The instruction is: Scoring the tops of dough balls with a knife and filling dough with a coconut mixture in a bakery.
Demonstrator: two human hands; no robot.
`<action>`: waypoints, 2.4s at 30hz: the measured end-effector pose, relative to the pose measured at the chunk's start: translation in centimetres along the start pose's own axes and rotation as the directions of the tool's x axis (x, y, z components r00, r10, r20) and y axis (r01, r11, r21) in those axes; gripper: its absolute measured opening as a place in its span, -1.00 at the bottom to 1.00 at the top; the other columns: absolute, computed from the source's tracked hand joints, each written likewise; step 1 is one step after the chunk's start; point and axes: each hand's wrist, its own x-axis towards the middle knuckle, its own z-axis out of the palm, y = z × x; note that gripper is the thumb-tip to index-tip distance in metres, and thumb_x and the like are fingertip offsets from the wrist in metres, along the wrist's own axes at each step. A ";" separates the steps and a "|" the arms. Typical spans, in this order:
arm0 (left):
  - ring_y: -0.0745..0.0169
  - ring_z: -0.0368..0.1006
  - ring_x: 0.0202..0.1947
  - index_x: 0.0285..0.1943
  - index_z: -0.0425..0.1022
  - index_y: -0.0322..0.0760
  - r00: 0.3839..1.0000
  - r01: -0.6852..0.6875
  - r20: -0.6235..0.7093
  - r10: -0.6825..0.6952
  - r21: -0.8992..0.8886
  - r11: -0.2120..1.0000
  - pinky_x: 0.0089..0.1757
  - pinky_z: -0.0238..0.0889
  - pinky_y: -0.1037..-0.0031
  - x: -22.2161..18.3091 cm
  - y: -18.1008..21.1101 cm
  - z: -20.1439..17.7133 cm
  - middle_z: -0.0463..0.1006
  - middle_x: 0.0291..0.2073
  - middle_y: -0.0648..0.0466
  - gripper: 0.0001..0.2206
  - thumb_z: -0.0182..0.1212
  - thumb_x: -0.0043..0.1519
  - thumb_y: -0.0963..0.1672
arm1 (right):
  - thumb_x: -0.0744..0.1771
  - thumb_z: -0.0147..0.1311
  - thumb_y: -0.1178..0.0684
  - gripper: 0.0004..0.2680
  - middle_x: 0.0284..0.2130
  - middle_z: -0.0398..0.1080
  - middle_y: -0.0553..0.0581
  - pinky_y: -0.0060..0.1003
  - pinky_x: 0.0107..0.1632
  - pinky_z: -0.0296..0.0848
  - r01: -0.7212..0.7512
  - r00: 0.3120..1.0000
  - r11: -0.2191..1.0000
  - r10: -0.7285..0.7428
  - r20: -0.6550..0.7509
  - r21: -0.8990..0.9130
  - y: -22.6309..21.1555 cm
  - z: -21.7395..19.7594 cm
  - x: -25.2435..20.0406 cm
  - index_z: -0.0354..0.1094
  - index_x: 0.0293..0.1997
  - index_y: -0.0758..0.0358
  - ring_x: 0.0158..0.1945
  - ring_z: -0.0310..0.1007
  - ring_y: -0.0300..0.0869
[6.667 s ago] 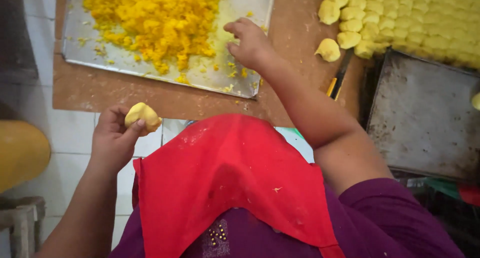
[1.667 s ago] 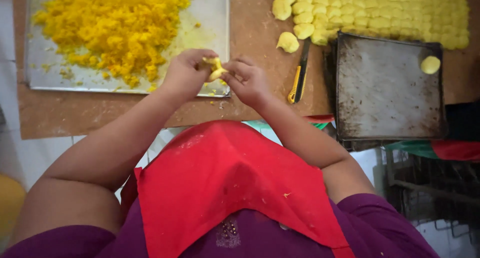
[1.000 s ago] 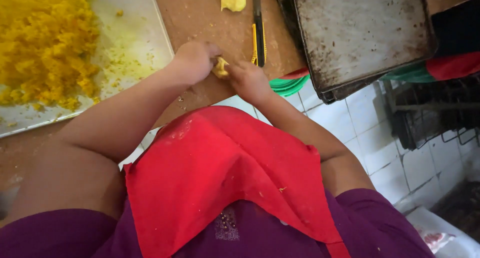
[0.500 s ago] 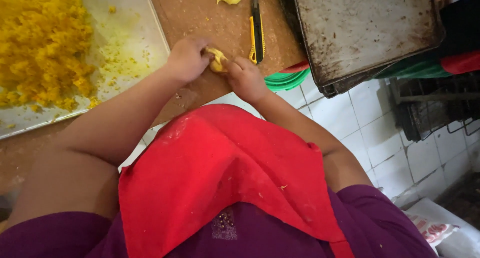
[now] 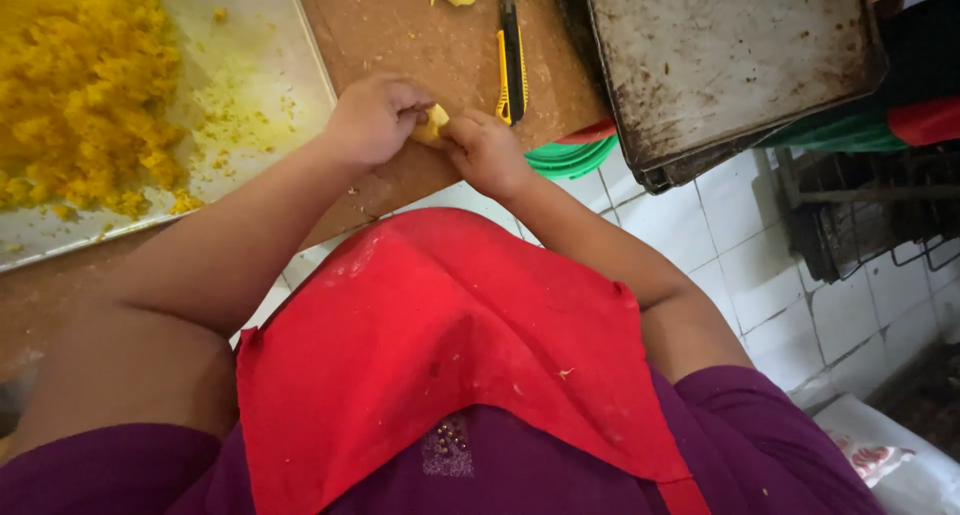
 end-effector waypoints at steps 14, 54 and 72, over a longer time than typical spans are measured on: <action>-0.31 0.26 0.16 0.35 0.38 -0.21 0.884 0.456 0.059 -0.464 0.114 0.883 0.21 0.11 0.14 0.0 -1.0 1.4 0.14 0.15 -0.21 -0.32 0.49 0.03 0.01 | 0.31 0.21 -0.15 -0.78 -0.13 0.42 0.08 -0.08 -0.05 0.44 -0.235 0.937 0.969 0.246 0.246 -0.076 1.4 -0.7 2.2 0.57 0.02 -0.08 -0.10 0.51 0.06; -0.26 0.54 -0.09 0.29 0.57 -0.51 0.853 0.521 -0.162 -0.496 0.247 0.817 -0.08 0.38 0.07 2.8 -1.5 -5.1 0.57 0.05 -0.36 -0.58 0.25 0.35 -0.08 | 0.53 0.03 -0.03 -0.61 0.50 0.08 0.11 -0.21 0.56 0.09 -0.385 0.302 0.921 0.190 -0.934 0.063 45.6 -37.3 -18.1 -0.03 0.56 0.05 0.56 0.08 -0.13; 0.37 0.27 -0.35 -0.17 0.41 -0.04 0.915 0.399 0.140 -0.378 -0.189 0.897 -0.26 0.19 0.42 12.3 1.8 -2.1 0.44 -0.36 0.22 -0.83 0.36 0.21 -0.08 | 0.43 0.19 0.01 -0.75 -0.04 0.50 0.24 -0.07 0.02 0.51 -0.509 0.762 0.844 0.350 -0.545 -0.169 10.6 -26.6 -22.3 0.47 0.14 0.41 0.05 0.48 0.04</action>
